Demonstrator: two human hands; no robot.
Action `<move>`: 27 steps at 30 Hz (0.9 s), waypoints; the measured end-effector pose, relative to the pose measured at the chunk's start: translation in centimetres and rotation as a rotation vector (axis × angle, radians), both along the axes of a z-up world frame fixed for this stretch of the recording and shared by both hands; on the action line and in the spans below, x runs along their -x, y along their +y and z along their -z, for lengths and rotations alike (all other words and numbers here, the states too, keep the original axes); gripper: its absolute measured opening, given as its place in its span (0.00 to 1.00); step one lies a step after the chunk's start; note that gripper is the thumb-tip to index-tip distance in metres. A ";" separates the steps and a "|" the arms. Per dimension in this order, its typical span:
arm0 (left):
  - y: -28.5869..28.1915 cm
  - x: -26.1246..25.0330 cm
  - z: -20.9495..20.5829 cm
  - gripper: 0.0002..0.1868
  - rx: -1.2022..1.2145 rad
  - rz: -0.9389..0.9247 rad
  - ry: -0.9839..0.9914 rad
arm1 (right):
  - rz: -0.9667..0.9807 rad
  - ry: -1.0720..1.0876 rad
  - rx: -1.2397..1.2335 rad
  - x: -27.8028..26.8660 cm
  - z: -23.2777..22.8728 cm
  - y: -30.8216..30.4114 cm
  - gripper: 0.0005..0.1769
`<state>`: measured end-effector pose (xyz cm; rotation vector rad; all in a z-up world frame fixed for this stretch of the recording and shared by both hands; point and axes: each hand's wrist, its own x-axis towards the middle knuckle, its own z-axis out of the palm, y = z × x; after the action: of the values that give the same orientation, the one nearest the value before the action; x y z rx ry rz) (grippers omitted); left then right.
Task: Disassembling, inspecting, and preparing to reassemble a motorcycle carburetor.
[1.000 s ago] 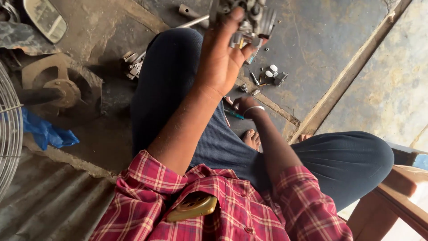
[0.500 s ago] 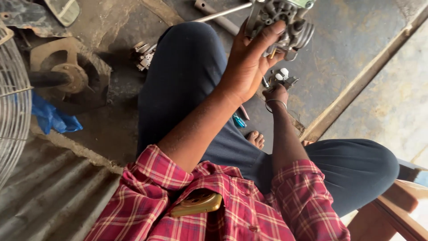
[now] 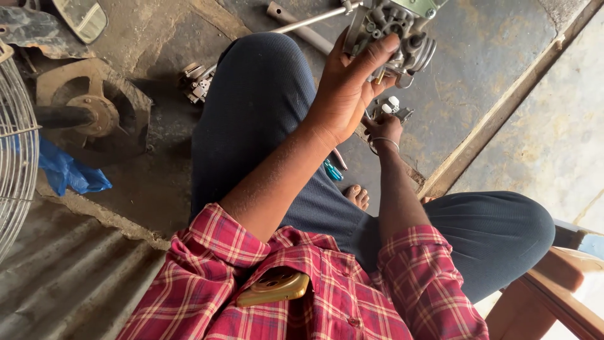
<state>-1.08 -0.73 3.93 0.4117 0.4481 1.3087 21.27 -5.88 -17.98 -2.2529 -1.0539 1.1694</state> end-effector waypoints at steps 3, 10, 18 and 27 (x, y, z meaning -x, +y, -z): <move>-0.2 -0.1 0.0 0.34 -0.008 0.018 0.035 | -0.029 -0.020 -0.092 2.9 -3.3 0.7 0.19; -0.5 0.1 -1.2 0.39 -0.035 0.045 0.151 | -0.385 -0.160 -0.088 0.3 4.7 -0.3 0.12; -0.4 -1.8 0.0 0.35 -0.017 0.078 -0.137 | -0.403 -0.389 -0.058 -1.3 7.2 0.9 0.21; -0.4 -3.2 -0.5 0.29 -0.003 0.049 -0.074 | 0.169 0.298 -0.525 -5.6 -22.4 6.3 0.02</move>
<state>2.12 -1.18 4.47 0.3735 0.3724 1.2733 26.90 0.42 4.46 -1.6669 -0.9010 0.9778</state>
